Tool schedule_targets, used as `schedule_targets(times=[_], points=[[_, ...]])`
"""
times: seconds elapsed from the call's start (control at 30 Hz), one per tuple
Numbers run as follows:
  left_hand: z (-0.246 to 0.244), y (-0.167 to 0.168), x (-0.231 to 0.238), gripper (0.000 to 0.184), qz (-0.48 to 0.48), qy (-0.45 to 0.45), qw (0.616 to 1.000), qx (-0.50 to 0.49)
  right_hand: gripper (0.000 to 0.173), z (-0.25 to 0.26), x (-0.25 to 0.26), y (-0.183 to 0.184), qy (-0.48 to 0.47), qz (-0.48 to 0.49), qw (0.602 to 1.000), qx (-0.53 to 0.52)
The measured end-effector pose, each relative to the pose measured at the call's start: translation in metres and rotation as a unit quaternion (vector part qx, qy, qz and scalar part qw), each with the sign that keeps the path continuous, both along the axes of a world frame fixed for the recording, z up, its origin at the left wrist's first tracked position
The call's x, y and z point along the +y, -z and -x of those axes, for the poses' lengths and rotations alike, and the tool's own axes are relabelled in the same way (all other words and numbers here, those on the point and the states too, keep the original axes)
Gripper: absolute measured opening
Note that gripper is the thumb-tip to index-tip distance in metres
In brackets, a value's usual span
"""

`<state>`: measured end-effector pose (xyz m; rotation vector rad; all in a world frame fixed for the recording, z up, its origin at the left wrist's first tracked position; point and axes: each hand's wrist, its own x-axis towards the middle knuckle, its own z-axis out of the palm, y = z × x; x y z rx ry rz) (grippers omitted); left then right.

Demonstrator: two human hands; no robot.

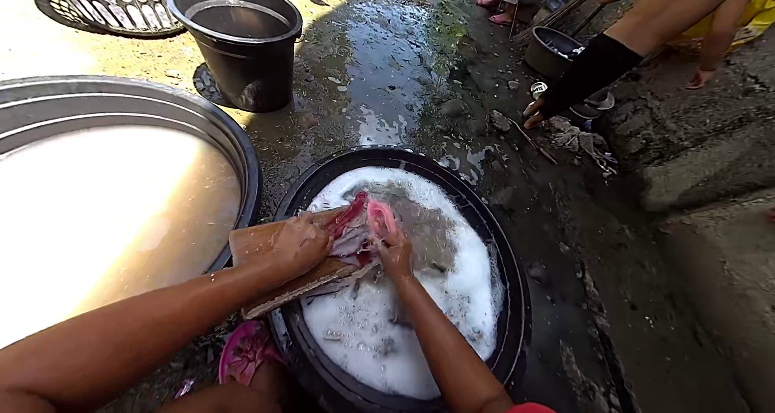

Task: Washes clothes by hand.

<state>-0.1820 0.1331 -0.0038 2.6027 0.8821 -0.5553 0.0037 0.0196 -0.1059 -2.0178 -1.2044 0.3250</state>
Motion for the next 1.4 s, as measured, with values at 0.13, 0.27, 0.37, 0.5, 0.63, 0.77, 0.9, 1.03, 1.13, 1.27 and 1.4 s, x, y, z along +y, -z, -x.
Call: schedule_targets(times=[0.13, 0.27, 0.37, 0.5, 0.63, 0.77, 0.9, 1.03, 1.13, 1.27, 1.4], points=[[-0.005, 0.002, -0.004, 0.05, 0.003, 0.002, 1.0, 0.018, 0.038, -0.018, 0.007, -0.006, 0.051, 0.078, 0.995, 0.023], [-0.005, -0.001, -0.002, 0.048, 0.0, 0.002, 1.0, 0.018, 0.031, 0.046, -0.016, -0.011, -0.084, -0.083, 0.993, -0.005], [-0.004, -0.003, -0.004, 0.049, -0.002, 0.003, 1.0, 0.026, 0.035, -0.002, -0.015, 0.005, 0.013, 0.036, 0.999, 0.016], [-0.006, 0.0, -0.005, 0.049, -0.007, 0.007, 0.999, 0.035, 0.038, -0.009, -0.012, -0.008, 0.045, 0.083, 0.994, 0.05], [-0.007, -0.001, -0.005, 0.049, -0.014, 0.001, 0.999, 0.04, 0.034, 0.043, -0.026, -0.007, -0.06, -0.03, 0.998, 0.022], [-0.014, -0.004, 0.001, 0.055, 0.003, 0.012, 0.997, 0.076, 0.036, -0.043, -0.021, 0.005, 0.074, 0.112, 0.984, 0.116], [-0.04, -0.021, 0.001, 0.051, 0.096, 0.086, 0.991, -0.025, 0.053, -0.085, -0.027, -0.012, 0.205, -0.132, 0.838, 0.488], [-0.085, -0.03, -0.047, 0.034, 0.253, 0.183, 0.936, -0.161, 0.061, -0.067, -0.039, -0.035, 0.196, -0.249, 0.893, 0.321], [-0.105, 0.004, -0.076, 0.028, 0.259, 0.202, 0.942, -0.074, 0.044, -0.049, -0.051, 0.011, 0.063, -0.215, 0.972, 0.072], [-0.096, 0.096, -0.096, 0.035, 0.223, 0.175, 0.958, 0.052, 0.041, -0.062, -0.072, 0.056, -0.162, 0.063, 0.984, -0.041], [-0.077, 0.147, -0.12, 0.044, 0.264, -0.002, 0.964, 0.02, 0.039, -0.051, -0.077, 0.091, -0.146, 0.073, 0.986, 0.011]])
